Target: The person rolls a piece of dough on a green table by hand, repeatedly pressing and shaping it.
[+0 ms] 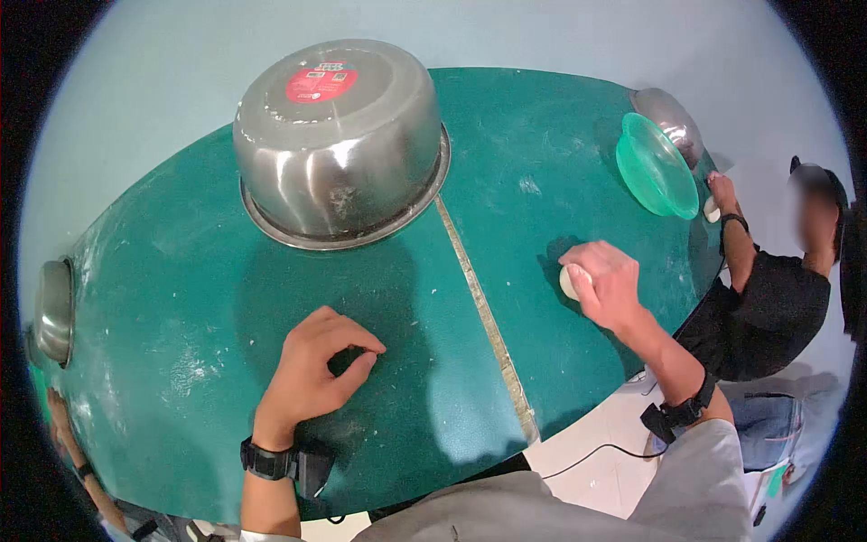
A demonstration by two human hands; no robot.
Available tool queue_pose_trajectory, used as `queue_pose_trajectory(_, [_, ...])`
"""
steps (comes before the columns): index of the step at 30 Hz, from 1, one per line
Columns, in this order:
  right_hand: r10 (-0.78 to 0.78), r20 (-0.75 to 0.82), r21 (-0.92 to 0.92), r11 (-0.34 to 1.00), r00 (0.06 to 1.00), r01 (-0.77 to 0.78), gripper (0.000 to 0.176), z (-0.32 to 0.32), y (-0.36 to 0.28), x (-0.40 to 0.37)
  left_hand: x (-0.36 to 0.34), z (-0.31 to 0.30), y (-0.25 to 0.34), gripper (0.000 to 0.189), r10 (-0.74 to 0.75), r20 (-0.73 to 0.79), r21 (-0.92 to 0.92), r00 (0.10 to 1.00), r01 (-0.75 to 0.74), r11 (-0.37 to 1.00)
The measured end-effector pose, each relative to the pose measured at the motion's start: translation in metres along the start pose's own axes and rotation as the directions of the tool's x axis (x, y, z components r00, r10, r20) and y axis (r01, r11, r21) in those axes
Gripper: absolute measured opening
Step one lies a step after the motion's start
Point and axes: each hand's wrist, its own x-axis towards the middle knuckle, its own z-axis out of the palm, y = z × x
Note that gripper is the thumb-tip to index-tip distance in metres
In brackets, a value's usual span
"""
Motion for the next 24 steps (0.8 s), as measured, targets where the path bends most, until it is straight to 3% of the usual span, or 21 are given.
queue_pose_trajectory(3, [-0.001,0.046,-0.068,0.998,0.999,0.004,0.022,0.018,0.019,0.01,0.004,0.0,0.001,0.015,-0.011,0.017,0.026,1.0,0.01,1.0])
queue_pose_trajectory(5, [0.109,0.079,-0.089,0.991,0.991,-0.102,0.028,0.027,0.03,0.023,0.005,-0.002,0.002,0.015,-0.002,0.027,0.02,1.0,0.001,1.0])
queue_pose_trajectory(10, [0.133,-0.06,-0.157,0.978,0.989,-0.141,0.031,0.038,0.036,0.028,0.003,0.002,0.002,0.013,-0.016,0.008,0.022,1.0,0.016,1.0])
queue_pose_trajectory(14, [0.194,-0.115,-0.116,0.971,0.974,-0.208,0.025,0.035,0.02,0.014,-0.002,0.0,0.006,0.011,-0.036,0.014,0.057,0.999,0.035,0.998])
queue_pose_trajectory(19, [0.177,-0.181,-0.019,0.983,0.967,-0.184,0.022,0.032,0.018,0.01,-0.001,0.0,0.003,0.009,0.031,-0.008,0.063,0.999,-0.03,0.998])
queue_pose_trajectory(24, [0.193,-0.219,0.043,0.981,0.957,-0.188,0.019,0.03,0.016,0.008,0.0,0.0,0.002,0.009,0.004,0.023,0.052,1.0,-0.006,0.999])
